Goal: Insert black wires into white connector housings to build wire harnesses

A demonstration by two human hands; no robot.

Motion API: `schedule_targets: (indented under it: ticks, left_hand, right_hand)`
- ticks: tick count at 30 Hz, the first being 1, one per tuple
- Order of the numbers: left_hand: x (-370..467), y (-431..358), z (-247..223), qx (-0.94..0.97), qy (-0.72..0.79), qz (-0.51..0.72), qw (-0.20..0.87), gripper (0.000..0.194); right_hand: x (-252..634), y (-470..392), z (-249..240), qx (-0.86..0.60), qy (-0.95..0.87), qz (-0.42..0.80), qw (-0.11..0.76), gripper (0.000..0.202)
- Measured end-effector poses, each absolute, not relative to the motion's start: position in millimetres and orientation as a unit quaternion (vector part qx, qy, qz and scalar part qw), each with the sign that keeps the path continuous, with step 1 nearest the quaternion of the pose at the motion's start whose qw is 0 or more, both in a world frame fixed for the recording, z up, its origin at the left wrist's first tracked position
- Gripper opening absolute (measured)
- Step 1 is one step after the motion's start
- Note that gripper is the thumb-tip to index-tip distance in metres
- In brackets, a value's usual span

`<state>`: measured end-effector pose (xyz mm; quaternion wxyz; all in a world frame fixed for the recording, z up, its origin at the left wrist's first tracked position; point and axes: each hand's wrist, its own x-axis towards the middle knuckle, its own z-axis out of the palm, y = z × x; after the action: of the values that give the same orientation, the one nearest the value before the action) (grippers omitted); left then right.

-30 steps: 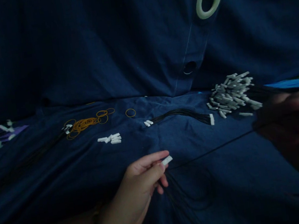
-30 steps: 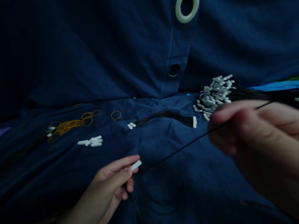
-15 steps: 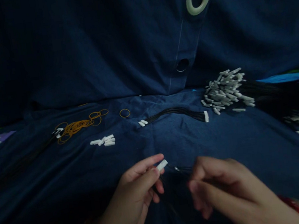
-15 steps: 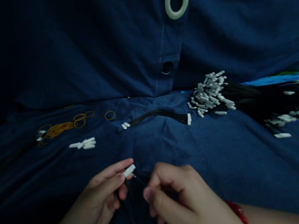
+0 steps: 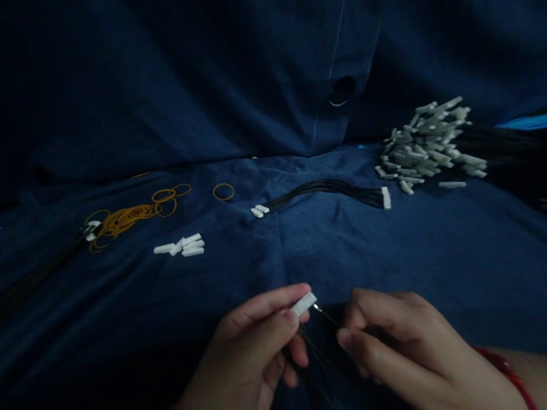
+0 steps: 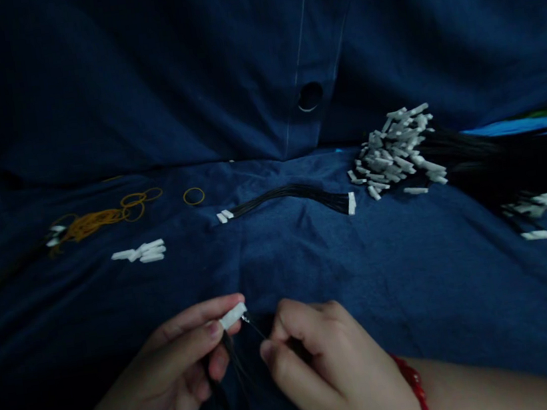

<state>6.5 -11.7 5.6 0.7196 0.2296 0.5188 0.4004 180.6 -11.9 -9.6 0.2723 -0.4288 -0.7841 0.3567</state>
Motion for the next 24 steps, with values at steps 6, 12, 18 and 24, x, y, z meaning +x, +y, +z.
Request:
schedule_targets:
  ticks: [6, 12, 18, 24]
  left_hand:
    - [5.7, -11.2, 5.5, 0.236, 0.518, 0.395, 0.721, 0.022]
    - [6.7, -10.2, 6.3, 0.242, 0.511, 0.397, 0.723, 0.021]
    - [7.0, -10.2, 6.4, 0.238, 0.524, 0.395, 0.716, 0.020]
    - [7.3, -8.2, 8.8, 0.247, 0.523, 0.387, 0.718, 0.019]
  right_hand:
    - [179.7, -11.9, -11.3, -0.420, -0.774, 0.372, 0.293, 0.016]
    - [181.1, -12.1, -8.9, -0.395, -0.770, 0.369, 0.340, 0.011]
    - [177.6, -10.7, -8.0, -0.437, -0.767, 0.312, 0.351, 0.030]
    - [175.8, -10.9, -9.9, -0.445, -0.767, 0.294, 0.356, 0.029]
